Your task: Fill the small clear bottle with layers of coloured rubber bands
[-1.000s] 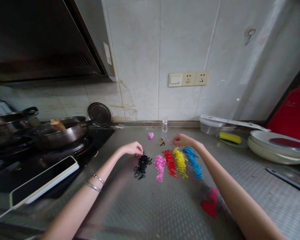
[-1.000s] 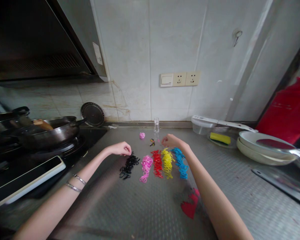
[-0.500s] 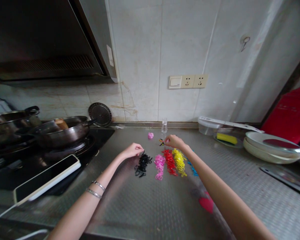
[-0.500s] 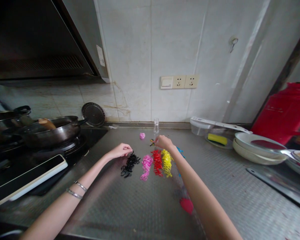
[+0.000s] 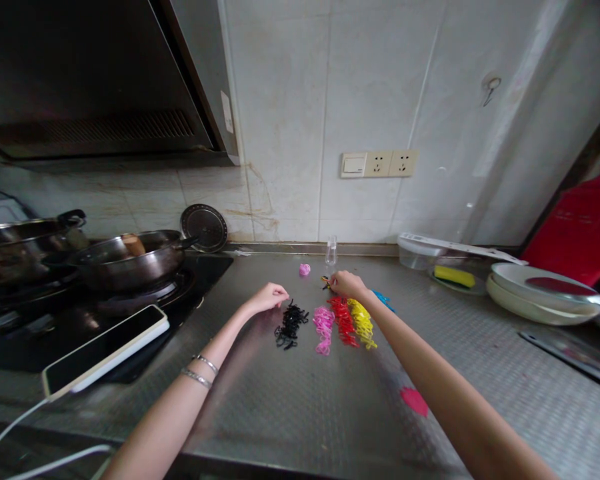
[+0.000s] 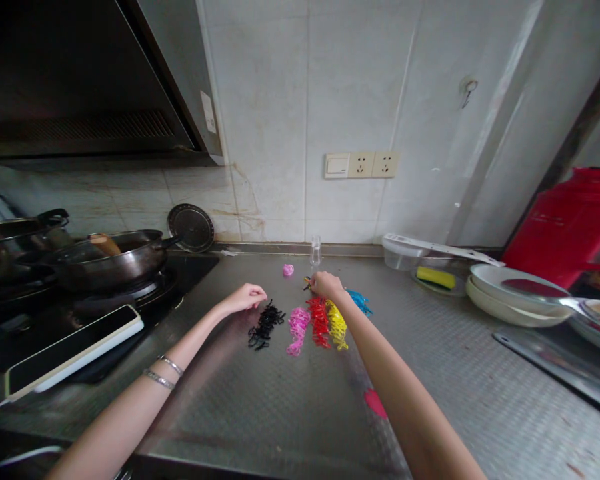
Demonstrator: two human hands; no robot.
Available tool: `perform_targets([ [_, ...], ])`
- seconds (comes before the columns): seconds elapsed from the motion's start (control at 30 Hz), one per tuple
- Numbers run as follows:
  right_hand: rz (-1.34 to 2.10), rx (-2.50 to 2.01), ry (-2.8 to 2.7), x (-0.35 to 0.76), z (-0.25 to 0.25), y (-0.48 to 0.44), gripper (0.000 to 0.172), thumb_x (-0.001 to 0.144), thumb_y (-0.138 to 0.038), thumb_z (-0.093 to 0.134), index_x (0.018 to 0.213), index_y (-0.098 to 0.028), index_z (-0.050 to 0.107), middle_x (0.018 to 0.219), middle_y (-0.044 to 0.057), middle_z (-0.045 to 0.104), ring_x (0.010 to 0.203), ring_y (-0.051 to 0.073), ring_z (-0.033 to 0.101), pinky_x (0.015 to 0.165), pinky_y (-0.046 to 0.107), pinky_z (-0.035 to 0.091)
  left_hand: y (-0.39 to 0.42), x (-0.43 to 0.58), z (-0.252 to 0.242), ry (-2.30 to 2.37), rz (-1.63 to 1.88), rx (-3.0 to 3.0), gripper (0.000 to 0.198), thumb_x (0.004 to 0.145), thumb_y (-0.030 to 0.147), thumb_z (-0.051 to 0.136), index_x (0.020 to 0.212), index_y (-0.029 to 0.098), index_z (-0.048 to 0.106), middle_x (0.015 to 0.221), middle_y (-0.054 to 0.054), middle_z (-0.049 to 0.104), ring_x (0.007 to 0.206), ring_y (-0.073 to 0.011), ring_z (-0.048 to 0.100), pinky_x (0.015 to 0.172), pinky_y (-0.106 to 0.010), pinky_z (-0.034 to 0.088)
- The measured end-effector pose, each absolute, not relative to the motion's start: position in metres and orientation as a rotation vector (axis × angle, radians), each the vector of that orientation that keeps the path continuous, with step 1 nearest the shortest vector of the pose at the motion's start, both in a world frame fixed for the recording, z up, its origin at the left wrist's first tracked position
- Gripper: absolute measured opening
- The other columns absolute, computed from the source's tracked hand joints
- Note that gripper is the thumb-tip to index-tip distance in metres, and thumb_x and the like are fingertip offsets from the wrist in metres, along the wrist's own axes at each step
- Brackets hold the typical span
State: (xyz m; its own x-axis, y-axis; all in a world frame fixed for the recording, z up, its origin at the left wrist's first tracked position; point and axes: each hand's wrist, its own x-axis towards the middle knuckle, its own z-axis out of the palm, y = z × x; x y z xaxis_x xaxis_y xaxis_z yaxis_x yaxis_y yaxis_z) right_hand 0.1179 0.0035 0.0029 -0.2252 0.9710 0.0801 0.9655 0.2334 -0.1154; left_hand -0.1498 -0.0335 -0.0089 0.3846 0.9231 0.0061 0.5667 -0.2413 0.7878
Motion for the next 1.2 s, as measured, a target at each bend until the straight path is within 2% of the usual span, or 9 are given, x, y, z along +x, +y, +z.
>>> perform_targets([
  [0.3,0.085,-1.782,-2.315,0.116,0.016,-0.010,0.022,0.073,-0.028,0.051,0.088,-0.022,0.066,0.087,0.006,0.066,0.077,0.017,0.059,0.060,0.021,0.039,-0.026,-0.157,-0.015,1.295,0.635,1.947,0.034,0.070,0.042,0.051,0.078,0.011,0.061,0.052,0.002,0.050,0.042,-0.0068,0.042,0.041,-0.018,0.029],
  [0.5,0.221,-1.348,-2.471,0.088,0.022,-0.046,0.023,0.070,-0.020,0.049,0.083,-0.019,0.068,0.068,0.001,0.063,0.060,0.010,0.053,0.053,0.017,0.033,-0.026,-0.156,-0.015,1.335,0.635,1.918,0.033,0.070,0.041,0.051,0.079,0.011,0.061,0.050,0.002,0.049,0.039,-0.0061,0.040,0.039,-0.018,0.027],
  [0.63,0.294,-1.117,-2.594,0.061,0.025,-0.071,0.022,0.069,-0.020,0.050,0.081,-0.019,0.068,0.063,0.000,0.061,0.054,0.007,0.048,0.050,0.017,0.030,-0.028,-0.156,-0.013,1.338,0.653,1.915,0.033,0.070,0.039,0.051,0.080,0.010,0.062,0.049,0.002,0.049,0.040,-0.0063,0.039,0.040,-0.018,0.026],
  [0.9,0.318,-1.081,-2.677,0.045,0.024,-0.083,0.022,0.071,-0.022,0.051,0.083,-0.023,0.069,0.074,0.000,0.067,0.062,0.009,0.055,0.053,0.016,0.033,-0.030,-0.157,-0.012,1.316,0.660,1.937,0.030,0.068,0.037,0.052,0.076,0.010,0.062,0.049,0.002,0.050,0.042,-0.0074,0.040,0.041,-0.019,0.027],
  [1.03,0.341,-1.051,-2.648,0.045,0.022,-0.082,0.021,0.070,-0.020,0.051,0.082,-0.021,0.069,0.078,0.000,0.068,0.067,0.010,0.057,0.060,0.017,0.037,-0.031,-0.156,-0.011,1.332,0.647,1.933,0.029,0.069,0.035,0.050,0.077,0.010,0.062,0.048,0.002,0.049,0.041,-0.0072,0.039,0.040,-0.019,0.026],
  [1.2,0.364,-1.065,-2.633,0.040,0.018,-0.079,0.018,0.068,-0.019,0.055,0.079,-0.019,0.068,0.079,0.001,0.067,0.068,0.011,0.057,0.062,0.018,0.038,-0.032,-0.156,-0.009,1.343,0.643,1.943,0.029,0.069,0.035,0.051,0.077,0.010,0.063,0.049,0.002,0.050,0.042,-0.0076,0.040,0.041,-0.019,0.027],
])
